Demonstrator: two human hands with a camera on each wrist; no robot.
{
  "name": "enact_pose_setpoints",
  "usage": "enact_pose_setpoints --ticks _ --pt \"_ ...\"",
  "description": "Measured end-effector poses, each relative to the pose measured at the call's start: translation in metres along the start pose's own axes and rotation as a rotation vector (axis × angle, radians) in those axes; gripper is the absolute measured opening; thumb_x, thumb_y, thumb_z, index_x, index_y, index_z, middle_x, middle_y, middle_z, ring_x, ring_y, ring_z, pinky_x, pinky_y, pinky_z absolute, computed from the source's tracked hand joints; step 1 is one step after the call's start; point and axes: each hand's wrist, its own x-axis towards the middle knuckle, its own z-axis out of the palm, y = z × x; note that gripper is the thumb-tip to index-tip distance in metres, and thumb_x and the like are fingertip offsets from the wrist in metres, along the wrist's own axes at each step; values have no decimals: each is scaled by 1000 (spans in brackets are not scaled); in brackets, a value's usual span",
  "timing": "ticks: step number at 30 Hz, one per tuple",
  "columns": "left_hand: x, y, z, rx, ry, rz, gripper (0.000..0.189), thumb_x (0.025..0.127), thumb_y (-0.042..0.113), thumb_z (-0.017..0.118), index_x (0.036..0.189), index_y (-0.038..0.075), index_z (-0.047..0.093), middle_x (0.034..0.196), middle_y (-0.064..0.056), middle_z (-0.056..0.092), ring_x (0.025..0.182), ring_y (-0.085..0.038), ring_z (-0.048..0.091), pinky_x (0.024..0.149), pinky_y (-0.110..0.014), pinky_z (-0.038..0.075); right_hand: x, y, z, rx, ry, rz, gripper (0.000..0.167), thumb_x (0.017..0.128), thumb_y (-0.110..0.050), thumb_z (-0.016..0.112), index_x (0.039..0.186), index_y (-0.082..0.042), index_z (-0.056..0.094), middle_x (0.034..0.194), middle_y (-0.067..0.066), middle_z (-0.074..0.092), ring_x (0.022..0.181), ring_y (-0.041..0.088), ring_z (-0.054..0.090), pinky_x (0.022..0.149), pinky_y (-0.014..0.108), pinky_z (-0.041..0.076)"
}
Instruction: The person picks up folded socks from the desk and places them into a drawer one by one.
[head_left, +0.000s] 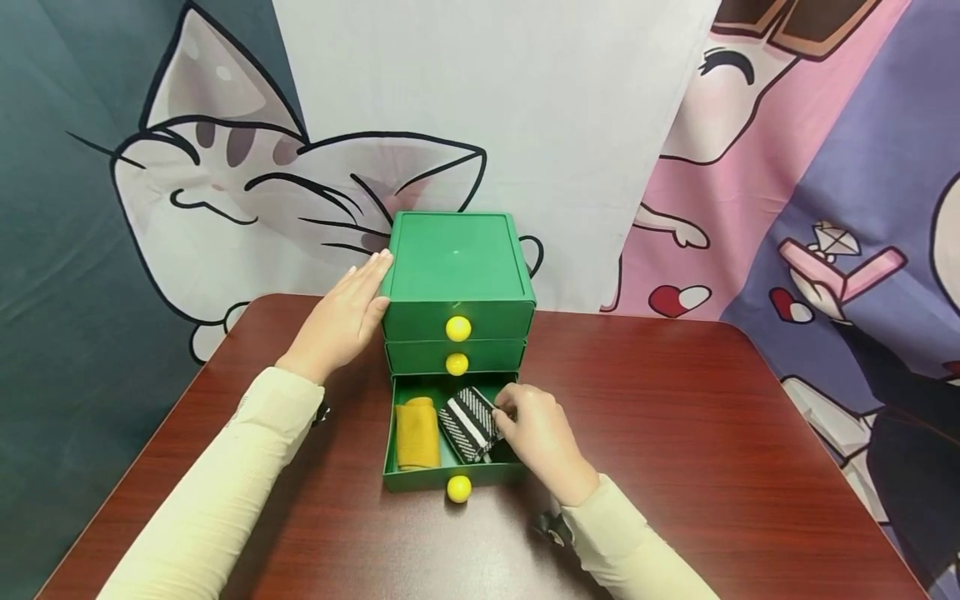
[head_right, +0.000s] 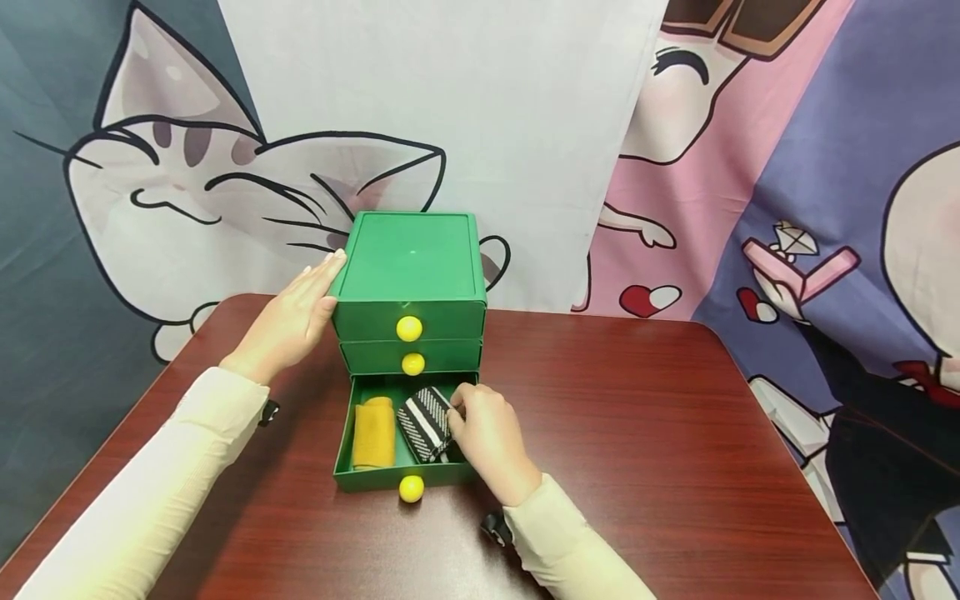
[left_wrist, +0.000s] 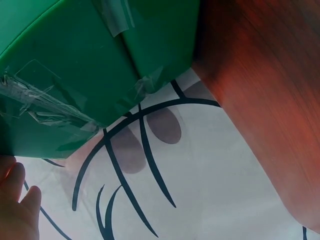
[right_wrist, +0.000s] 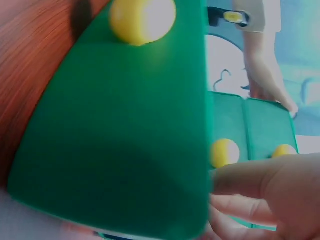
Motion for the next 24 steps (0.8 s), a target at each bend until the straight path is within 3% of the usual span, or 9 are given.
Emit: enact_pose_setpoints --ticks 7,14,18,24 --pt "0 0 1 -2 -2 0 69 111 49 23 158 -1 30 162 -18 33 151 -33 29 125 -50 18 -13 -3 -17 262 -74 64 3 92 -10 71 90 -9 73 75 -8 66 66 8 57 63 26 50" --pt "0 1 -1 4 -5 0 71 110 50 21 158 -1 30 162 -18 33 151 -32 28 125 -48 17 -35 -9 -26 437 -242 24 7 94 -8 68 91 -6 74 77 -3 70 66 10 64 60 23 54" --pt "1 1 -2 5 -7 3 68 111 48 23 158 -1 30 162 -18 33 151 -32 28 125 -49 17 -48 -11 -23 476 -342 12 11 95 -10 68 88 -5 74 74 -1 71 62 10 64 58 22 53" --pt "1 2 -3 26 -5 10 65 112 44 26 157 -2 31 161 -19 35 150 -34 30 124 -51 18 -62 -10 -5 456 -403 29 17 97 -16 67 85 -6 74 70 0 71 58 4 61 54 19 48"
